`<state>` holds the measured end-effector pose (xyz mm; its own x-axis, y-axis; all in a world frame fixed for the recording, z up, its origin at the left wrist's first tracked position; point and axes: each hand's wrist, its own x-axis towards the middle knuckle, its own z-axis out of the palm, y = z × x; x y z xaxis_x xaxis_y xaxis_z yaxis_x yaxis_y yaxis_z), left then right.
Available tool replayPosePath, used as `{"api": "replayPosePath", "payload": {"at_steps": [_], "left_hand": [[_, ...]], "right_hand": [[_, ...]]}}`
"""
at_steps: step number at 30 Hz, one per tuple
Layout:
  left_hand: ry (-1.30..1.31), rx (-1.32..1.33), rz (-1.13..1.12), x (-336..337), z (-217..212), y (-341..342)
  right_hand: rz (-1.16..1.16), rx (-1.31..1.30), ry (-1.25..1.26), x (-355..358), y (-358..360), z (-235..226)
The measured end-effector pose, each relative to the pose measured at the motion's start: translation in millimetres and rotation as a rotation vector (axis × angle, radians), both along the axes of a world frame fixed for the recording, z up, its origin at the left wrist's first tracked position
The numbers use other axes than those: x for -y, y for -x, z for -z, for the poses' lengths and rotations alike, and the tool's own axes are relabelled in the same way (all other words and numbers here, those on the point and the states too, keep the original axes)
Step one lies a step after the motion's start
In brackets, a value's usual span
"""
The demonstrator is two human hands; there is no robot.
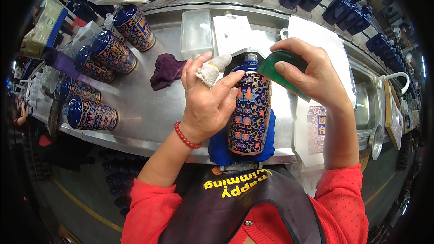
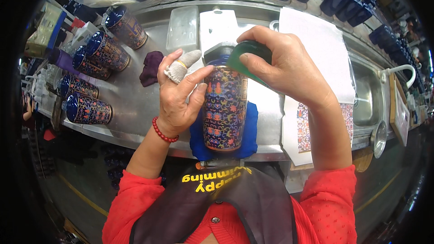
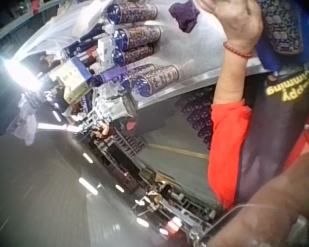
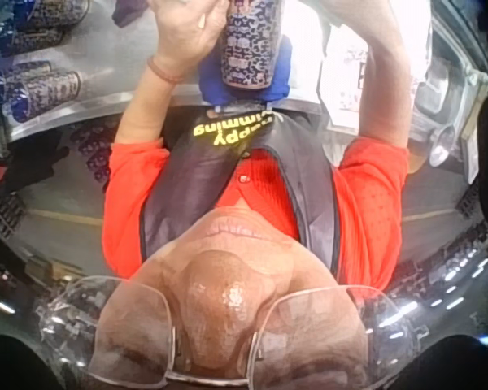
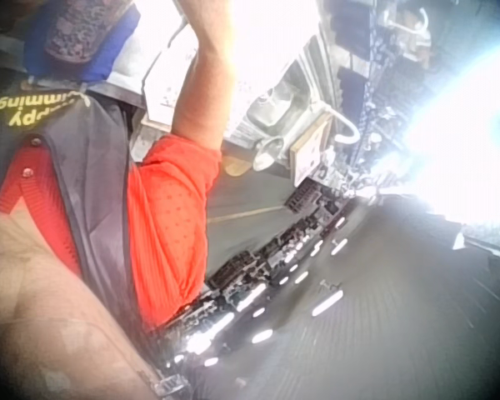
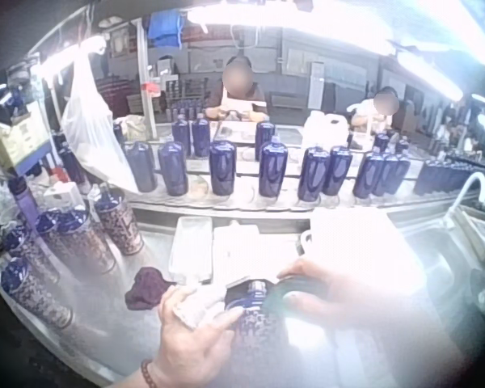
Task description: The person applies a decorative sticker to a dark blue cylindrical container using a green squeegee tool. They smooth the sticker onto the surface, rotate the container to cover all sides, and press edges to ensure adhesion.
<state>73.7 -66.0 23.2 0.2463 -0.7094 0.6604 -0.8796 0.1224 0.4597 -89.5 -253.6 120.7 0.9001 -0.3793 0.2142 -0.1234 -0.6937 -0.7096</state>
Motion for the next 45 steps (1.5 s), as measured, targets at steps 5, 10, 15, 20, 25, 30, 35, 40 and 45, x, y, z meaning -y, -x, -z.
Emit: {"api": "replayPosePath", "payload": {"at_steps": [5, 10, 15, 20, 25, 30, 35, 40, 45], "left_hand": [[0.045, -0.126, 0.055, 8, -4, -6], [0.000, 0.009, 0.194, 21, -10, -24], [-0.005, 0.174, 0.213, 25, -14, -34], [0.044, 0.295, 0.157, 24, -17, -35], [0.045, 0.511, 0.108, 21, -21, -42], [0.080, 0.498, 0.112, 19, -19, -41], [0.105, 0.416, 0.109, 19, -14, -39], [0.091, 0.391, 0.099, 17, -12, -38], [0.084, 0.389, 0.093, 16, -10, -38]], "right_hand": [[0.009, 0.015, 0.011, 0, 1, 0], [0.017, 0.015, 0.029, -2, 1, 1], [0.023, -0.003, 0.029, -1, 4, -1], [0.009, 0.021, 0.008, 0, 4, 0], [0.004, 0.020, 0.042, -1, 3, 0], [0.001, 0.028, 0.006, -3, 0, 1], [0.016, -0.004, 0.049, -5, -6, 0], [-0.004, -0.076, 0.114, -4, -15, -5], [-0.025, -0.102, 0.132, -5, -21, -8]]}}
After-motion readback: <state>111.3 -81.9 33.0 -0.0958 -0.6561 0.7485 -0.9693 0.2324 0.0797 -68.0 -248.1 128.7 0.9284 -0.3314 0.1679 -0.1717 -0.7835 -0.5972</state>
